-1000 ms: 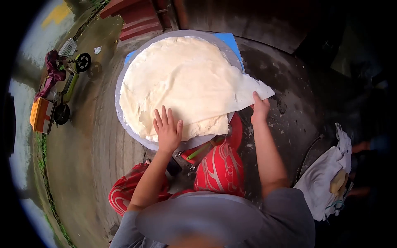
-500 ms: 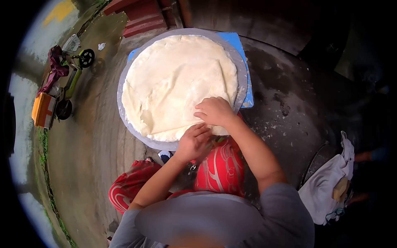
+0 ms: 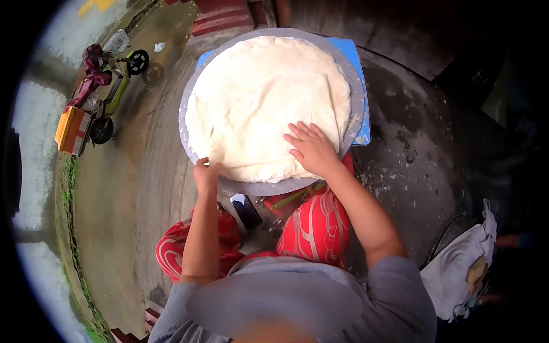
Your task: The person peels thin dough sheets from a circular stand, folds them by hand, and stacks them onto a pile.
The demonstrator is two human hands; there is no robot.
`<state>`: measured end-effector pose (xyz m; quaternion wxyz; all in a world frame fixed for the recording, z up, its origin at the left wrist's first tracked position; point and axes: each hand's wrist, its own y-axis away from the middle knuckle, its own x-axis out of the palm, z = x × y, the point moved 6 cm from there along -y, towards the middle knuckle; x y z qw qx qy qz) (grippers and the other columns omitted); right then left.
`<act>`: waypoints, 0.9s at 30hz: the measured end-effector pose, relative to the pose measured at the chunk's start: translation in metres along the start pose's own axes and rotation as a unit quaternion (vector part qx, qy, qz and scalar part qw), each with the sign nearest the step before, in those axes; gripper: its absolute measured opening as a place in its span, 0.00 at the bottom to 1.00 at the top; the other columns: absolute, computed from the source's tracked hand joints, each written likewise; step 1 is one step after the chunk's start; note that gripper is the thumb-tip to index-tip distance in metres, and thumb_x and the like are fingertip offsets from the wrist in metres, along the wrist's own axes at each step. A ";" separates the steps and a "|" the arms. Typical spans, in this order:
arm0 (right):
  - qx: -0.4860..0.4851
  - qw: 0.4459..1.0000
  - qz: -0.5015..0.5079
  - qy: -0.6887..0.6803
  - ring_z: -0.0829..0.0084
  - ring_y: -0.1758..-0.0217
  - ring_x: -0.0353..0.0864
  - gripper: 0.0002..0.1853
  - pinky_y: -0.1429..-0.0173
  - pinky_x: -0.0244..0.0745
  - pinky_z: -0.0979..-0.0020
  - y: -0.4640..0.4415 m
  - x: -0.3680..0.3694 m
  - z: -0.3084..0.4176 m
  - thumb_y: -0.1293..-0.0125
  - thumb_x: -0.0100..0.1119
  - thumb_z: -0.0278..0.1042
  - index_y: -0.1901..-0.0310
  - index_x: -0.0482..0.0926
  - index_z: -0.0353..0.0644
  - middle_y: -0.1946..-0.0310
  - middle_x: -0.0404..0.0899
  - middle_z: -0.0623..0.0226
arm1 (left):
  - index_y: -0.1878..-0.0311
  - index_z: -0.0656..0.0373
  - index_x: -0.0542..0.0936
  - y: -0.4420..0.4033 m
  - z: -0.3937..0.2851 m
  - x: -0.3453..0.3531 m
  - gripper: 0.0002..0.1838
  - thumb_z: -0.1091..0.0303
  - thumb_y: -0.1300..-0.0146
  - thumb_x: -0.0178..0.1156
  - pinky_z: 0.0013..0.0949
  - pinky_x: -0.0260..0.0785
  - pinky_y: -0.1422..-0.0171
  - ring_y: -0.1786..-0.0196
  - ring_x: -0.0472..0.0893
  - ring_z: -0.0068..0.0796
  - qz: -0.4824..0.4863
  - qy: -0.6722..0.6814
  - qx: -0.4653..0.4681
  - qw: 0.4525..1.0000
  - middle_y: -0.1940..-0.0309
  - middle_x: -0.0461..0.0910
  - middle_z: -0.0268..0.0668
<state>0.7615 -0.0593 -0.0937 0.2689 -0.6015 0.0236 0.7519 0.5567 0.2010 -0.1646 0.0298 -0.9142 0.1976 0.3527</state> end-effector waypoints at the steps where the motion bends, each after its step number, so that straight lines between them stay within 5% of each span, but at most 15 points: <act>1: -0.011 1.000 0.002 0.007 0.65 0.27 0.58 0.22 0.25 0.48 0.61 0.003 0.006 0.002 0.35 0.55 0.43 0.40 0.74 0.53 0.33 0.65 0.68 | 0.54 0.67 0.76 -0.006 0.006 0.002 0.21 0.69 0.52 0.66 0.31 0.71 0.65 0.75 0.77 0.30 0.050 0.086 -0.056 0.993 0.75 0.78 0.38; 2: -0.021 1.000 0.004 0.015 0.65 0.28 0.58 0.21 0.25 0.48 0.61 0.005 0.010 0.004 0.36 0.55 0.43 0.40 0.75 0.54 0.33 0.65 0.67 | 0.57 0.66 0.77 -0.003 -0.001 0.004 0.18 0.72 0.53 0.66 0.28 0.70 0.69 0.80 0.75 0.27 0.100 0.170 -0.111 0.974 0.81 0.76 0.33; 3: -0.019 1.000 -0.002 0.001 0.64 0.28 0.58 0.20 0.25 0.48 0.60 0.006 0.010 0.003 0.36 0.56 0.41 0.42 0.76 0.54 0.33 0.65 0.67 | 0.60 0.72 0.79 0.002 -0.007 0.000 0.17 0.69 0.52 0.65 0.32 0.72 0.65 0.67 0.78 0.28 0.138 0.165 -0.160 0.963 0.67 0.80 0.40; 7: -0.031 0.999 -0.006 -0.028 0.65 0.32 0.66 0.17 0.28 0.57 0.62 0.002 0.007 -0.005 0.35 0.56 0.39 0.45 0.78 0.53 0.37 0.70 0.65 | 0.61 0.69 0.79 0.023 -0.067 -0.014 0.14 0.67 0.46 0.63 0.27 0.72 0.63 0.67 0.78 0.24 0.116 0.301 -0.168 0.931 0.67 0.80 0.38; 8: 0.036 0.977 -0.018 -0.209 0.67 0.37 0.71 0.15 0.33 0.63 0.64 0.001 0.008 -0.018 0.34 0.55 0.39 0.47 0.79 0.51 0.41 0.74 0.65 | 0.61 0.69 0.79 0.031 -0.085 -0.013 0.14 0.67 0.46 0.63 0.27 0.72 0.63 0.67 0.78 0.24 0.117 0.300 -0.167 0.932 0.67 0.80 0.38; 9: 0.100 0.918 -0.029 -0.383 0.69 0.41 0.76 0.13 0.38 0.69 0.67 0.001 0.011 -0.030 0.33 0.55 0.38 0.48 0.80 0.48 0.46 0.78 0.65 | 0.61 0.66 0.78 0.036 -0.110 -0.009 0.13 0.68 0.45 0.63 0.28 0.73 0.62 0.66 0.78 0.23 0.126 0.326 -0.108 0.931 0.66 0.80 0.36; 10: 0.101 0.918 -0.028 -0.383 0.69 0.41 0.76 0.13 0.38 0.69 0.67 -0.002 0.008 -0.033 0.33 0.55 0.38 0.48 0.80 0.48 0.46 0.78 0.65 | 0.61 0.64 0.77 0.044 -0.134 -0.003 0.11 0.68 0.44 0.64 0.29 0.73 0.60 0.65 0.78 0.22 0.134 0.352 -0.049 0.925 0.64 0.80 0.35; 13: 0.290 0.728 -0.060 -0.619 0.76 0.52 0.79 0.16 0.51 0.75 0.72 0.000 -0.010 -0.052 0.28 0.51 0.43 0.53 0.80 0.39 0.55 0.81 0.68 | 0.59 0.66 0.76 0.076 -0.191 0.037 0.12 0.67 0.40 0.63 0.25 0.72 0.61 0.65 0.78 0.22 0.189 0.361 0.070 0.910 0.63 0.80 0.36; 16: 0.342 0.576 -0.014 -0.743 0.74 0.50 0.79 0.28 0.50 0.74 0.72 0.004 -0.018 -0.062 0.32 0.54 0.55 0.44 0.74 0.38 0.49 0.78 0.63 | 0.54 0.67 0.76 0.107 -0.216 0.098 0.16 0.65 0.38 0.63 0.26 0.73 0.62 0.65 0.81 0.24 0.301 0.307 0.183 0.884 0.62 0.81 0.42; 18: 0.373 0.671 -0.065 -0.637 0.73 0.49 0.78 0.32 0.48 0.73 0.72 0.012 -0.017 -0.078 0.34 0.57 0.55 0.41 0.70 0.34 0.46 0.76 0.61 | 0.48 0.66 0.75 0.133 -0.220 0.114 0.17 0.65 0.37 0.61 0.26 0.73 0.60 0.61 0.83 0.29 0.341 0.136 0.223 0.903 0.60 0.82 0.49; 19: 0.375 0.772 -0.041 -0.511 0.73 0.48 0.77 0.30 0.46 0.71 0.73 0.012 -0.016 -0.084 0.37 0.63 0.44 0.41 0.69 0.31 0.47 0.77 0.60 | 0.44 0.64 0.74 0.140 -0.226 0.111 0.20 0.65 0.36 0.60 0.31 0.72 0.49 0.49 0.81 0.39 0.389 0.095 0.188 0.897 0.51 0.79 0.53; 20: 0.378 0.772 -0.043 -0.509 0.73 0.48 0.77 0.30 0.46 0.71 0.73 0.016 -0.014 -0.088 0.37 0.63 0.44 0.41 0.69 0.31 0.47 0.77 0.60 | 0.44 0.64 0.74 0.136 -0.221 0.115 0.20 0.65 0.36 0.60 0.31 0.72 0.49 0.49 0.81 0.39 0.393 0.096 0.188 0.895 0.51 0.79 0.53; 22: 0.336 0.768 -0.009 -0.545 0.74 0.48 0.76 0.29 0.46 0.71 0.73 0.018 -0.008 -0.083 0.43 0.67 0.33 0.41 0.70 0.30 0.49 0.77 0.60 | 0.40 0.63 0.72 0.138 -0.225 0.103 0.23 0.62 0.35 0.57 0.42 0.64 0.37 0.35 0.70 0.45 0.111 -0.071 0.520 0.844 0.39 0.71 0.48; 23: 0.315 0.797 -0.050 -0.513 0.74 0.50 0.77 0.28 0.48 0.73 0.74 0.016 -0.003 -0.088 0.45 0.68 0.27 0.43 0.71 0.31 0.52 0.79 0.62 | 0.36 0.61 0.69 0.130 -0.217 0.108 0.27 0.56 0.35 0.53 0.53 0.52 0.30 0.27 0.56 0.46 0.095 -0.152 0.524 0.833 0.31 0.62 0.41; 27: 0.321 0.896 -0.130 -0.277 0.66 0.53 0.79 0.25 0.48 0.75 0.70 0.017 -0.014 -0.097 0.46 0.69 0.33 0.46 0.74 0.37 0.57 0.79 0.59 | 0.26 0.52 0.54 0.093 -0.156 0.134 0.36 0.42 0.31 0.40 0.60 0.36 0.26 0.23 0.48 0.41 0.145 -0.278 0.421 0.851 0.25 0.51 0.36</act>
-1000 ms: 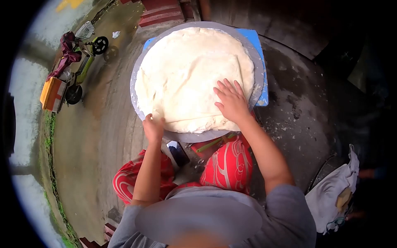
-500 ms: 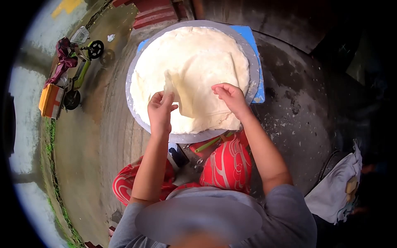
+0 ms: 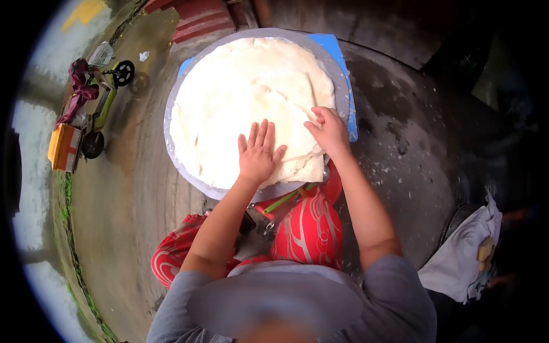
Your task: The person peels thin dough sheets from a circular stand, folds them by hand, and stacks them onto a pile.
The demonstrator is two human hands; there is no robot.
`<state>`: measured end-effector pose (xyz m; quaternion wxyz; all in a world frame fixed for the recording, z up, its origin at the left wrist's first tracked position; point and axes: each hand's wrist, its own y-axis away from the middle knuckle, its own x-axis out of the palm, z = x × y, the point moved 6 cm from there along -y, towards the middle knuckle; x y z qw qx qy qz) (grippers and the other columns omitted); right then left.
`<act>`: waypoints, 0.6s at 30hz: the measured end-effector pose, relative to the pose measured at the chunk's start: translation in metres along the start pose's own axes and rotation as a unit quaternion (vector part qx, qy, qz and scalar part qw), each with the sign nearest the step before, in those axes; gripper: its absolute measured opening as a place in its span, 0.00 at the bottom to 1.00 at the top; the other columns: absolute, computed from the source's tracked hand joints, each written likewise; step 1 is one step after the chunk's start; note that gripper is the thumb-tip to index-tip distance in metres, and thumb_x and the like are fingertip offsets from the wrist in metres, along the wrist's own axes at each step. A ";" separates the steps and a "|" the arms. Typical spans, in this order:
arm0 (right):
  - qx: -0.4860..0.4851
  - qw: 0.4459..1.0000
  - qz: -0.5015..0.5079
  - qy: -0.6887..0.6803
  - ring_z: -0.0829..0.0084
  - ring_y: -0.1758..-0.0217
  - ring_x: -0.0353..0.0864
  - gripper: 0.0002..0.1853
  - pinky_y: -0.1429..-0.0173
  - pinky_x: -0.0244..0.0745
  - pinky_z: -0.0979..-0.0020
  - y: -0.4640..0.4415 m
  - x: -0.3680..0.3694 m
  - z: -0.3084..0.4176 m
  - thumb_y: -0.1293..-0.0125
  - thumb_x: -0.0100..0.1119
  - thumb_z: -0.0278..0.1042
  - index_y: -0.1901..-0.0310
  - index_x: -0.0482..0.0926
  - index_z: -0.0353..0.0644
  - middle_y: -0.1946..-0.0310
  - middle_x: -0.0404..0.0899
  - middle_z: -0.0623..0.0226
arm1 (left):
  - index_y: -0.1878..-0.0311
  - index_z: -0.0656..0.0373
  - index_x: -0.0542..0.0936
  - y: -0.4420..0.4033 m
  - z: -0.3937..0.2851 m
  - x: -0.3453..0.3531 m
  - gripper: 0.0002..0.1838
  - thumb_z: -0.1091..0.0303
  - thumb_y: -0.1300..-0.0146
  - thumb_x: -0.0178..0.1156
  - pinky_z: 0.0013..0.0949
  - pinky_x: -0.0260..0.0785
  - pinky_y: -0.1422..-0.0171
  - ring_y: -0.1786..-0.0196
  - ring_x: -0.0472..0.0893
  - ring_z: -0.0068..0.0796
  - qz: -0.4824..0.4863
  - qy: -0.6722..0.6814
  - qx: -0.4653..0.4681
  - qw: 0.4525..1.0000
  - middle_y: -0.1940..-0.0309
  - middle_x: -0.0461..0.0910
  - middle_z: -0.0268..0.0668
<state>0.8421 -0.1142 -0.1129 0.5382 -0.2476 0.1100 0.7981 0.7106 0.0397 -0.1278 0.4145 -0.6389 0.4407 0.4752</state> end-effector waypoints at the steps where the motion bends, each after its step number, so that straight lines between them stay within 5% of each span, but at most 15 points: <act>1: -0.001 1.000 0.000 -0.002 0.66 0.53 0.79 0.25 0.48 0.75 0.70 0.000 0.002 0.002 0.46 0.69 0.33 0.46 0.74 0.37 0.57 0.79 0.59 | 0.26 0.52 0.54 -0.002 0.001 0.001 0.36 0.42 0.31 0.40 0.60 0.36 0.26 0.23 0.48 0.41 -0.001 -0.002 0.000 1.000 0.25 0.51 0.36; 3: -0.019 0.991 -0.057 0.120 0.63 0.52 0.79 0.24 0.48 0.75 0.68 0.002 -0.004 0.011 0.47 0.70 0.34 0.49 0.76 0.37 0.54 0.79 0.56 | 0.27 0.53 0.54 -0.001 -0.001 0.004 0.36 0.41 0.31 0.40 0.61 0.34 0.26 0.23 0.46 0.39 -0.001 -0.015 -0.011 1.000 0.25 0.50 0.36; 7: 0.053 0.980 0.001 0.190 0.65 0.53 0.80 0.23 0.50 0.76 0.68 0.001 -0.003 0.022 0.46 0.69 0.33 0.49 0.76 0.36 0.53 0.80 0.57 | 0.27 0.54 0.55 0.002 0.001 0.005 0.36 0.42 0.31 0.42 0.61 0.37 0.27 0.23 0.45 0.44 0.003 0.015 -0.012 1.000 0.25 0.50 0.39; 9: 0.194 0.947 0.184 -0.175 0.68 0.55 0.81 0.22 0.52 0.76 0.69 -0.013 0.026 -0.017 0.44 0.66 0.30 0.48 0.74 0.34 0.54 0.80 0.58 | 0.29 0.56 0.57 0.011 0.004 -0.004 0.34 0.47 0.32 0.47 0.61 0.39 0.28 0.24 0.46 0.51 -0.019 0.070 -0.030 0.997 0.27 0.53 0.45; 13: 0.106 0.955 0.187 -0.202 0.70 0.52 0.79 0.19 0.47 0.73 0.71 -0.025 0.031 0.024 0.40 0.56 0.21 0.46 0.70 0.30 0.51 0.79 0.60 | 0.39 0.58 0.71 0.053 0.017 -0.039 0.25 0.59 0.38 0.58 0.53 0.50 0.30 0.28 0.53 0.57 -0.111 0.240 -0.080 0.961 0.35 0.64 0.48; 15: 0.056 0.947 0.233 -0.214 0.70 0.46 0.76 0.21 0.41 0.69 0.72 -0.028 0.036 0.061 0.38 0.52 0.20 0.42 0.68 0.30 0.47 0.76 0.59 | 0.42 0.59 0.75 0.074 0.035 -0.044 0.24 0.58 0.39 0.60 0.44 0.58 0.33 0.32 0.63 0.51 -0.170 0.316 -0.114 0.926 0.40 0.71 0.46; 18: 0.023 0.915 0.292 -0.277 0.70 0.44 0.76 0.23 0.39 0.69 0.70 -0.005 0.037 0.154 0.36 0.51 0.21 0.38 0.65 0.31 0.45 0.75 0.59 | 0.45 0.63 0.75 0.126 0.055 -0.087 0.25 0.55 0.39 0.61 0.33 0.63 0.37 0.42 0.73 0.39 -0.093 0.618 -0.268 0.733 0.45 0.74 0.46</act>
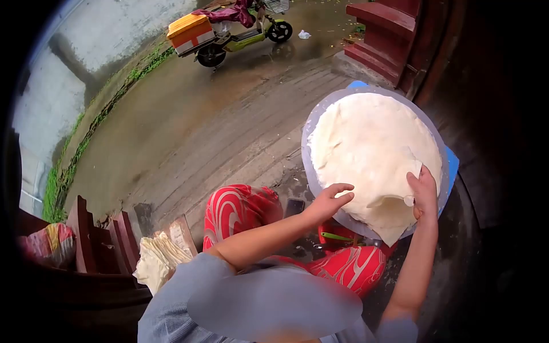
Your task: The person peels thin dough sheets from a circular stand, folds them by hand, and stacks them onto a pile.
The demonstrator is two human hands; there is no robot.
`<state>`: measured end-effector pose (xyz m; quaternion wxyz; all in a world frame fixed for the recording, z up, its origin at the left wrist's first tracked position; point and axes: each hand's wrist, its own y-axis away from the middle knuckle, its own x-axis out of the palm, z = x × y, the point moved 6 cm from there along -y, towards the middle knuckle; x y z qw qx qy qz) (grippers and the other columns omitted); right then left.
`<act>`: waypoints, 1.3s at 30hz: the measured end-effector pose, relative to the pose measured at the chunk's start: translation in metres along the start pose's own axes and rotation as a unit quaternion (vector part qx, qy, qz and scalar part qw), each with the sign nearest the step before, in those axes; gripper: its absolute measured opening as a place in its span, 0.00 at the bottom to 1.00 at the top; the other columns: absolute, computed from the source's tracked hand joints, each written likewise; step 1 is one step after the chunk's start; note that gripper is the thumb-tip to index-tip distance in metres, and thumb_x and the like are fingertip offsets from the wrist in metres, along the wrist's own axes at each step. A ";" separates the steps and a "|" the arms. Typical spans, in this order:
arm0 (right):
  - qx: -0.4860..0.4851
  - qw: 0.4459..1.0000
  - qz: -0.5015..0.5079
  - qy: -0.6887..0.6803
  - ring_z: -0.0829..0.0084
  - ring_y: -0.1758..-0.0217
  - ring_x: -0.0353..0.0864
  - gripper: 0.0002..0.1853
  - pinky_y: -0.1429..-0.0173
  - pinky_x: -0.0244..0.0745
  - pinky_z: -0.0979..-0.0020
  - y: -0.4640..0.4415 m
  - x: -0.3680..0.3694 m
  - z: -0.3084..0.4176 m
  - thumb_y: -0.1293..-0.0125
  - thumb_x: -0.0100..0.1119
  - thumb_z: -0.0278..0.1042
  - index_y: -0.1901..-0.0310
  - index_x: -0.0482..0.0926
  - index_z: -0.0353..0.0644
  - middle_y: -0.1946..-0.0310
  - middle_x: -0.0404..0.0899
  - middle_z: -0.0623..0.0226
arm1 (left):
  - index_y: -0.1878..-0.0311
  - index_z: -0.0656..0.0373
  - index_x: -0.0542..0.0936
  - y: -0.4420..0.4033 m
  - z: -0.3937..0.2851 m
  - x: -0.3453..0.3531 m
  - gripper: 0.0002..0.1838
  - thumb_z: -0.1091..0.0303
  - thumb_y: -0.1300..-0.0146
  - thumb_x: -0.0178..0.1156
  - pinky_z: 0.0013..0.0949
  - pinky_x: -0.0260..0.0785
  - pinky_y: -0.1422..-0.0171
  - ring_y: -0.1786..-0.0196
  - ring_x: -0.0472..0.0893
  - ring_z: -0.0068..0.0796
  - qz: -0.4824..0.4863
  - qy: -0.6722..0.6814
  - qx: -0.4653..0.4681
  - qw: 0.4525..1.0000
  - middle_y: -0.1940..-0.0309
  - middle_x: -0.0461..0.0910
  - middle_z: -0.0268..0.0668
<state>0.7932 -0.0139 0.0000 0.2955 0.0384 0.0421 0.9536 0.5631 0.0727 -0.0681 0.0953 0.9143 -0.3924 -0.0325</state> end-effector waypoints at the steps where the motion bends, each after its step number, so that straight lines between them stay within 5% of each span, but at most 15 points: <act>1: -0.007 1.000 0.019 -0.004 0.69 0.44 0.76 0.24 0.38 0.69 0.70 0.007 0.024 0.024 0.35 0.52 0.22 0.37 0.64 0.31 0.45 0.75 0.58 | 0.42 0.60 0.74 0.011 0.003 -0.011 0.27 0.49 0.35 0.57 0.35 0.65 0.40 0.39 0.72 0.36 0.041 0.130 -0.047 0.990 0.42 0.73 0.39; 4: -0.041 0.985 0.128 -0.107 0.68 0.42 0.75 0.27 0.37 0.68 0.69 0.046 0.114 0.086 0.35 0.52 0.22 0.35 0.60 0.32 0.43 0.73 0.56 | 0.39 0.63 0.70 0.055 0.004 -0.055 0.33 0.45 0.36 0.57 0.38 0.64 0.36 0.38 0.71 0.37 0.001 0.309 -0.109 0.945 0.41 0.72 0.42; 6: -0.057 0.976 0.185 -0.101 0.68 0.41 0.75 0.29 0.36 0.68 0.69 0.079 0.170 0.116 0.35 0.53 0.23 0.34 0.58 0.31 0.42 0.73 0.55 | 0.37 0.66 0.66 0.108 -0.023 -0.056 0.39 0.40 0.38 0.57 0.43 0.59 0.30 0.36 0.69 0.41 0.169 0.607 -0.156 0.761 0.40 0.70 0.46; 9: -0.093 0.954 0.275 -0.078 0.68 0.40 0.74 0.32 0.35 0.67 0.69 0.124 0.242 0.133 0.36 0.55 0.25 0.32 0.54 0.29 0.41 0.71 0.55 | 0.33 0.65 0.61 0.179 -0.059 -0.090 0.46 0.35 0.42 0.58 0.45 0.57 0.27 0.32 0.65 0.44 0.204 0.670 -0.010 0.714 0.34 0.64 0.47; 13: -0.073 0.906 0.413 -0.051 0.70 0.40 0.74 0.35 0.36 0.66 0.71 0.178 0.342 0.118 0.37 0.57 0.29 0.32 0.52 0.26 0.41 0.72 0.54 | 0.28 0.55 0.55 0.273 -0.060 -0.161 0.45 0.40 0.41 0.60 0.48 0.54 0.26 0.30 0.63 0.46 0.105 0.678 0.142 0.713 0.31 0.61 0.42; 17: 0.051 0.830 0.554 -0.044 0.74 0.44 0.77 0.32 0.38 0.69 0.74 0.240 0.458 0.083 0.38 0.58 0.26 0.34 0.57 0.28 0.44 0.74 0.57 | 0.33 0.62 0.61 0.379 -0.026 -0.230 0.32 0.65 0.37 0.60 0.49 0.66 0.33 0.37 0.71 0.44 -0.126 0.627 0.141 0.756 0.38 0.69 0.48; 21: 0.125 0.717 0.685 -0.041 0.75 0.47 0.79 0.30 0.43 0.74 0.73 0.294 0.574 0.038 0.37 0.59 0.26 0.36 0.60 0.31 0.47 0.76 0.59 | 0.34 0.64 0.62 0.482 -0.002 -0.299 0.29 0.72 0.39 0.57 0.45 0.68 0.35 0.40 0.74 0.44 -0.311 0.537 0.187 0.762 0.40 0.70 0.48; 26: 0.087 0.633 0.764 -0.091 0.75 0.42 0.74 0.31 0.38 0.69 0.71 0.360 0.663 0.000 0.35 0.58 0.28 0.32 0.58 0.36 0.43 0.73 0.63 | 0.38 0.63 0.66 0.597 0.014 -0.348 0.24 0.76 0.37 0.56 0.37 0.70 0.38 0.43 0.77 0.35 -0.527 0.337 0.256 0.737 0.44 0.75 0.42; 29: 0.159 0.622 0.762 -0.088 0.75 0.42 0.73 0.31 0.37 0.68 0.72 0.384 0.675 -0.045 0.34 0.57 0.28 0.32 0.57 0.36 0.43 0.73 0.62 | 0.39 0.63 0.67 0.625 0.056 -0.344 0.23 0.76 0.38 0.57 0.36 0.70 0.39 0.45 0.77 0.33 -0.600 0.310 0.208 0.707 0.45 0.75 0.42; 33: 0.123 0.640 0.704 0.282 0.68 0.44 0.74 0.31 0.42 0.70 0.70 0.384 0.657 -0.161 0.41 0.59 0.26 0.36 0.63 0.32 0.46 0.74 0.55 | 0.44 0.68 0.72 0.634 0.181 -0.314 0.21 0.74 0.41 0.59 0.32 0.70 0.43 0.50 0.79 0.30 -0.630 0.324 -0.043 0.704 0.51 0.79 0.41; 36: 0.132 0.685 0.659 0.281 0.66 0.49 0.76 0.29 0.45 0.71 0.69 0.387 0.640 -0.166 0.46 0.61 0.26 0.41 0.68 0.31 0.52 0.76 0.56 | 0.44 0.68 0.72 0.634 0.190 -0.305 0.21 0.75 0.41 0.59 0.31 0.71 0.46 0.54 0.80 0.30 -0.633 0.359 -0.026 0.685 0.53 0.80 0.39; 39: 0.151 0.658 0.690 0.263 0.65 0.48 0.76 0.27 0.46 0.72 0.68 0.381 0.644 -0.178 0.45 0.61 0.29 0.43 0.70 0.33 0.51 0.75 0.54 | 0.47 0.68 0.74 0.644 0.180 -0.302 0.20 0.72 0.42 0.60 0.31 0.71 0.49 0.57 0.81 0.30 -0.619 0.333 -0.075 0.707 0.56 0.81 0.39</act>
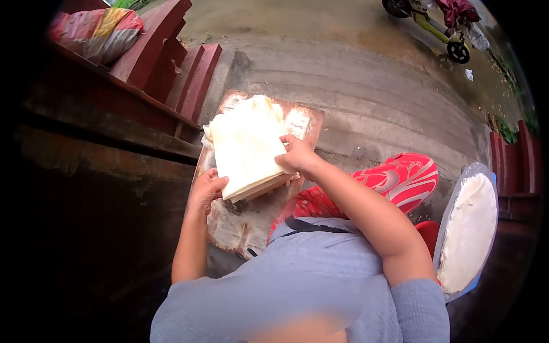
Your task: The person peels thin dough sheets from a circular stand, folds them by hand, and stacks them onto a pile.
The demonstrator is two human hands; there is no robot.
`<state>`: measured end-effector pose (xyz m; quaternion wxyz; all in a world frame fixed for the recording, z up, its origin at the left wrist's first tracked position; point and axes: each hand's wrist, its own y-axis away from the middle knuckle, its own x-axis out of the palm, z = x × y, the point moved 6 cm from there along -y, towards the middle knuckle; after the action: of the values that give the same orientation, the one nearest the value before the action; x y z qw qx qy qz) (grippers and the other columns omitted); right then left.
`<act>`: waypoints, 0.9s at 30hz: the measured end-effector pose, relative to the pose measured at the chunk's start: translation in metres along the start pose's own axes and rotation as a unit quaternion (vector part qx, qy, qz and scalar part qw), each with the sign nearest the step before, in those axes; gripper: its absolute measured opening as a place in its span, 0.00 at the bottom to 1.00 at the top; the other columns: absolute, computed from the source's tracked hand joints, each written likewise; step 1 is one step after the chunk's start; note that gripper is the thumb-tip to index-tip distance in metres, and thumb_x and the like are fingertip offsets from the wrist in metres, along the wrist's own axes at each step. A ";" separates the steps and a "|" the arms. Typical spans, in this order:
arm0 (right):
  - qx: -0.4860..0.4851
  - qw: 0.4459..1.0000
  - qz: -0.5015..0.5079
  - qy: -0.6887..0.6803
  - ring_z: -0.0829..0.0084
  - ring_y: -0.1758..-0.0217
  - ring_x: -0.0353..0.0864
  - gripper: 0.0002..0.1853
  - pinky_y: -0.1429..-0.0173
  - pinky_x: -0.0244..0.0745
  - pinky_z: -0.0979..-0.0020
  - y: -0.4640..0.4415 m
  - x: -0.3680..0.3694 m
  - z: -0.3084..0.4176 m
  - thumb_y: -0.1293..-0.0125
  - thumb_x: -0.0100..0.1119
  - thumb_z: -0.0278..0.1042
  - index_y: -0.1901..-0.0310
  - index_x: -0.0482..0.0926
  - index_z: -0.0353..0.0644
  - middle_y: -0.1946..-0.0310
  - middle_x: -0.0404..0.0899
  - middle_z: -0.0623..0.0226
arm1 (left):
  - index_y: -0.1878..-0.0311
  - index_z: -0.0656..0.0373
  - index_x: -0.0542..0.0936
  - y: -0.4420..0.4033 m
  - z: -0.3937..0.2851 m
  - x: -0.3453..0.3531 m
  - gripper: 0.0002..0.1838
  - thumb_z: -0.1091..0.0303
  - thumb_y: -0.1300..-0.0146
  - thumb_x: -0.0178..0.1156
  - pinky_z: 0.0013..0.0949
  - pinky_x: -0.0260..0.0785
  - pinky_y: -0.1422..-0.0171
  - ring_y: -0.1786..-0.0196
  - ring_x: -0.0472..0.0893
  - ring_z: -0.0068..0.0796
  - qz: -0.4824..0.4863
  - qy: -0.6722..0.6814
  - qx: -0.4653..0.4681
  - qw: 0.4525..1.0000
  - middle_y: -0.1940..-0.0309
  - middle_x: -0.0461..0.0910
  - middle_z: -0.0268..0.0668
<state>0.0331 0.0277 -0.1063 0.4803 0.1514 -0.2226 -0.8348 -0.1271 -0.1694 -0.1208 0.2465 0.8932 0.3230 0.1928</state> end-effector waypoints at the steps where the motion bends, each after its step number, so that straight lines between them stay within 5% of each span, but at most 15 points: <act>1: 0.000 1.000 -0.003 -0.001 0.65 0.48 0.76 0.27 0.46 0.72 0.68 0.001 -0.001 0.000 0.45 0.61 0.29 0.43 0.70 0.33 0.51 0.75 0.54 | 0.47 0.67 0.75 -0.003 -0.008 -0.011 0.19 0.69 0.41 0.60 0.32 0.71 0.50 0.57 0.82 0.33 -0.054 -0.204 0.017 0.977 0.56 0.82 0.39; 2: -0.061 0.991 -0.069 0.101 0.63 0.49 0.77 0.27 0.45 0.72 0.65 0.004 -0.008 0.009 0.46 0.62 0.29 0.42 0.70 0.36 0.53 0.77 0.55 | 0.48 0.65 0.77 -0.002 -0.028 -0.006 0.19 0.67 0.41 0.60 0.32 0.72 0.51 0.58 0.82 0.35 -0.105 -0.399 0.035 0.910 0.57 0.82 0.40; 3: -0.120 0.963 -0.133 0.202 0.60 0.49 0.78 0.28 0.44 0.72 0.62 0.011 -0.013 0.018 0.46 0.64 0.30 0.42 0.69 0.39 0.55 0.79 0.56 | 0.49 0.62 0.79 0.009 -0.050 0.004 0.19 0.61 0.40 0.60 0.39 0.69 0.45 0.48 0.79 0.43 -0.183 -0.522 0.077 0.830 0.50 0.80 0.43; 4: -0.118 0.963 -0.135 0.201 0.60 0.49 0.78 0.28 0.44 0.72 0.62 0.016 -0.012 0.018 0.46 0.64 0.30 0.42 0.69 0.39 0.55 0.79 0.56 | 0.49 0.62 0.79 0.000 -0.051 0.005 0.19 0.61 0.40 0.60 0.39 0.69 0.45 0.48 0.79 0.43 -0.181 -0.523 0.077 0.829 0.50 0.80 0.43; 6: -0.390 0.774 -0.223 0.445 0.60 0.43 0.74 0.24 0.39 0.67 0.59 0.048 0.009 0.055 0.44 0.64 0.36 0.45 0.73 0.43 0.50 0.76 0.59 | 0.42 0.57 0.75 -0.006 -0.075 0.032 0.23 0.57 0.37 0.56 0.50 0.59 0.35 0.33 0.66 0.49 -0.132 -0.629 0.417 0.642 0.37 0.70 0.43; 10: -0.389 0.769 0.017 0.506 0.65 0.33 0.67 0.23 0.31 0.59 0.59 0.052 0.046 0.028 0.39 0.59 0.46 0.45 0.74 0.45 0.41 0.72 0.65 | 0.34 0.55 0.67 -0.068 -0.051 0.025 0.29 0.50 0.33 0.49 0.58 0.44 0.28 0.24 0.47 0.45 -0.076 -0.678 0.354 0.640 0.28 0.56 0.40; 12: -0.369 0.780 0.010 0.506 0.66 0.31 0.64 0.26 0.28 0.56 0.59 0.055 0.044 0.014 0.39 0.58 0.47 0.41 0.71 0.46 0.38 0.70 0.65 | 0.29 0.53 0.60 -0.094 -0.034 0.006 0.32 0.45 0.31 0.41 0.62 0.37 0.27 0.22 0.41 0.43 -0.049 -0.686 0.188 0.701 0.25 0.50 0.38; 16: -0.408 0.762 -0.010 0.502 0.65 0.32 0.65 0.25 0.28 0.57 0.59 0.095 0.013 0.038 0.38 0.59 0.43 0.41 0.71 0.45 0.38 0.70 0.63 | 0.32 0.55 0.65 -0.089 -0.043 0.011 0.31 0.45 0.31 0.41 0.60 0.32 0.26 0.22 0.40 0.45 -0.032 -0.708 0.196 0.677 0.26 0.51 0.43; 19: -0.433 0.792 -0.136 0.408 0.60 0.41 0.74 0.15 0.38 0.68 0.60 0.147 -0.051 0.055 0.41 0.62 0.34 0.51 0.78 0.43 0.46 0.76 0.62 | 0.36 0.57 0.70 -0.062 -0.070 0.037 0.26 0.53 0.33 0.52 0.58 0.35 0.26 0.23 0.43 0.48 -0.040 -0.683 0.264 0.680 0.28 0.56 0.45; 22: -0.359 0.819 -0.312 0.322 0.63 0.49 0.78 0.11 0.47 0.73 0.64 0.214 -0.132 0.038 0.40 0.61 0.30 0.55 0.80 0.42 0.51 0.78 0.62 | 0.39 0.56 0.72 -0.037 -0.087 0.068 0.23 0.60 0.35 0.57 0.52 0.41 0.25 0.24 0.47 0.49 0.006 -0.627 0.358 0.692 0.29 0.59 0.44; 24: -0.305 0.799 -0.466 0.228 0.69 0.58 0.80 0.10 0.55 0.75 0.72 0.264 -0.190 0.005 0.39 0.58 0.24 0.56 0.80 0.40 0.56 0.79 0.62 | 0.39 0.55 0.73 -0.024 -0.094 0.096 0.21 0.64 0.35 0.57 0.50 0.43 0.25 0.24 0.48 0.48 0.045 -0.620 0.389 0.680 0.30 0.60 0.42; 25: -0.314 0.745 -0.531 0.255 0.70 0.60 0.80 0.10 0.56 0.75 0.74 0.289 -0.218 -0.016 0.38 0.57 0.24 0.55 0.79 0.39 0.57 0.78 0.62 | 0.39 0.55 0.73 -0.014 -0.096 0.113 0.21 0.67 0.35 0.57 0.49 0.43 0.25 0.24 0.48 0.47 0.072 -0.599 0.409 0.684 0.30 0.60 0.41; 27: -0.177 0.749 -0.606 0.202 0.71 0.61 0.79 0.11 0.56 0.75 0.73 0.334 -0.267 -0.075 0.37 0.55 0.25 0.54 0.78 0.39 0.59 0.78 0.63 | 0.39 0.56 0.73 -0.001 -0.101 0.148 0.20 0.71 0.35 0.57 0.48 0.45 0.25 0.24 0.49 0.46 0.117 -0.576 0.440 0.679 0.30 0.61 0.40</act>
<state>0.4445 0.0960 0.0126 -0.0745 0.3318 0.1699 -0.9249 -0.0725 -0.0375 -0.0130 -0.0626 0.8638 0.0576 -0.4966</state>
